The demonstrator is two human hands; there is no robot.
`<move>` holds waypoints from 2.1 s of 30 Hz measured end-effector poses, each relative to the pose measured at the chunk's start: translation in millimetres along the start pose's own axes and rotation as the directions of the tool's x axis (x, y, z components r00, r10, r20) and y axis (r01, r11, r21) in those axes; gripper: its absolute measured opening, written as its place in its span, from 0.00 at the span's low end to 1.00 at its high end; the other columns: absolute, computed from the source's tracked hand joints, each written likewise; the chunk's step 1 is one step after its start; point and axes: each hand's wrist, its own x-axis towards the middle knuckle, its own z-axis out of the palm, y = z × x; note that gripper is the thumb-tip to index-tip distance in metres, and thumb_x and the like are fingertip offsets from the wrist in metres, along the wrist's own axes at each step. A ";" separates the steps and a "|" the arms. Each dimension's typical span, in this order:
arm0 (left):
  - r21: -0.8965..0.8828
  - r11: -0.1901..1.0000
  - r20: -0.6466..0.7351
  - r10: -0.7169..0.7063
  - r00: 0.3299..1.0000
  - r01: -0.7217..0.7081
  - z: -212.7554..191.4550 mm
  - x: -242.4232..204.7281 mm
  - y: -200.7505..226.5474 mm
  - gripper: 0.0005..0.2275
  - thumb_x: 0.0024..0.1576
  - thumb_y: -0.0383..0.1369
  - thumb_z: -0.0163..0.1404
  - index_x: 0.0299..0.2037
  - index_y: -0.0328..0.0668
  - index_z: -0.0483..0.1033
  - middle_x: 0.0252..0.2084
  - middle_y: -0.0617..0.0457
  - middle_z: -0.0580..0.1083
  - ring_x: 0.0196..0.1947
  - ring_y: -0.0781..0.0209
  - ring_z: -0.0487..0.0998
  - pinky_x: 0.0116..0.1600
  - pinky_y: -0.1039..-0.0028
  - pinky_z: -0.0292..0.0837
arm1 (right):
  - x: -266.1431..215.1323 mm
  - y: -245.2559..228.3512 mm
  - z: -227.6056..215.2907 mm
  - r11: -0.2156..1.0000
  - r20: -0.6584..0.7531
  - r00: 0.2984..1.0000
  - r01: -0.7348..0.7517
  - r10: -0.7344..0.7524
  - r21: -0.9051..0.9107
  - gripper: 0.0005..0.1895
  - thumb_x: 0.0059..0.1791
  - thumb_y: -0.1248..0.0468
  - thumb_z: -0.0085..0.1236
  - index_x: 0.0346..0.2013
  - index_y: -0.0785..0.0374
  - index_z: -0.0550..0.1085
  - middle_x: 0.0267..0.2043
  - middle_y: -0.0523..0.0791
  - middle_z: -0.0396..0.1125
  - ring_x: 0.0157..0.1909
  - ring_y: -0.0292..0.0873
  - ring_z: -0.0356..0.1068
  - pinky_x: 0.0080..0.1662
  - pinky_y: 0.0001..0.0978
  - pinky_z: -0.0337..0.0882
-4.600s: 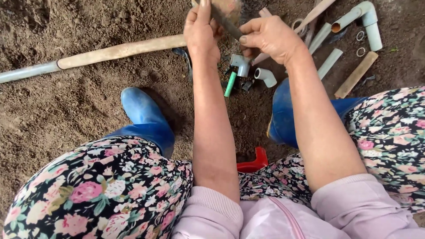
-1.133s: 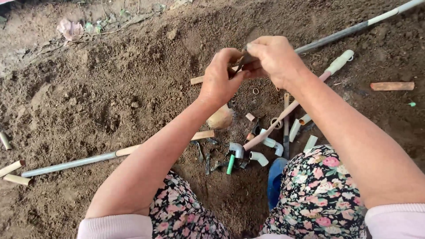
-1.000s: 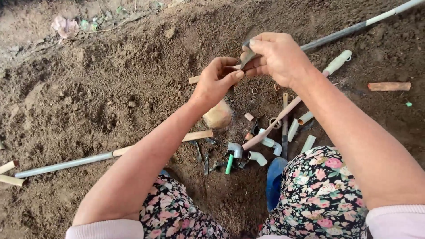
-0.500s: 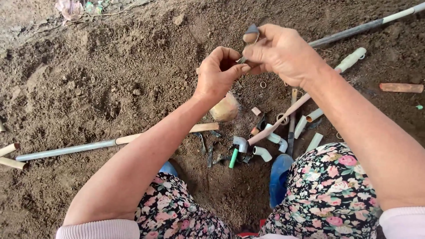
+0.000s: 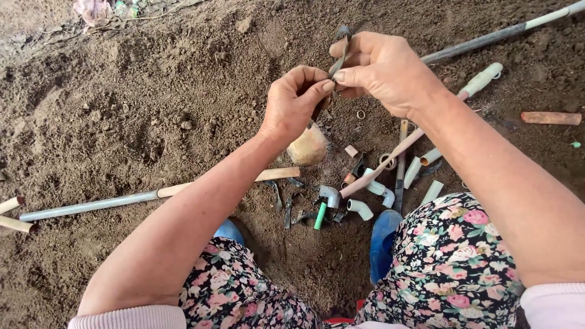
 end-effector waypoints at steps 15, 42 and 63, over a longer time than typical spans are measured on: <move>0.173 0.975 0.012 0.138 0.990 -0.137 3.5 -3.5 1.2 0.01 0.55 0.29 0.49 0.33 0.44 0.71 0.28 0.58 0.69 0.26 0.71 0.67 0.28 0.84 0.68 | 3.7 4.3 3.5 0.998 -0.034 0.998 0.051 -0.052 -0.022 0.15 0.44 0.79 0.50 0.41 0.61 0.69 0.35 0.43 0.68 0.37 0.36 0.71 0.41 0.26 0.79; 0.130 0.971 0.054 0.195 0.979 -0.201 6.6 -3.8 10.8 0.03 0.56 0.28 0.47 0.35 0.37 0.70 0.28 0.53 0.73 0.23 0.69 0.74 0.26 0.81 0.80 | 0.1 16.3 -5.5 0.852 0.129 0.911 0.413 -0.393 -0.322 0.12 0.44 0.79 0.52 0.38 0.64 0.67 0.36 0.41 0.65 0.36 0.34 0.69 0.41 0.20 0.74; 0.049 0.959 0.068 0.275 0.959 -0.279 -0.4 -5.4 14.1 0.03 0.56 0.28 0.48 0.30 0.42 0.70 0.25 0.58 0.70 0.24 0.71 0.70 0.28 0.81 0.76 | 14.2 36.3 -14.8 0.906 0.240 0.912 0.379 -0.332 -0.187 0.04 0.50 0.71 0.49 0.36 0.59 0.69 0.36 0.37 0.64 0.40 0.30 0.64 0.45 0.20 0.68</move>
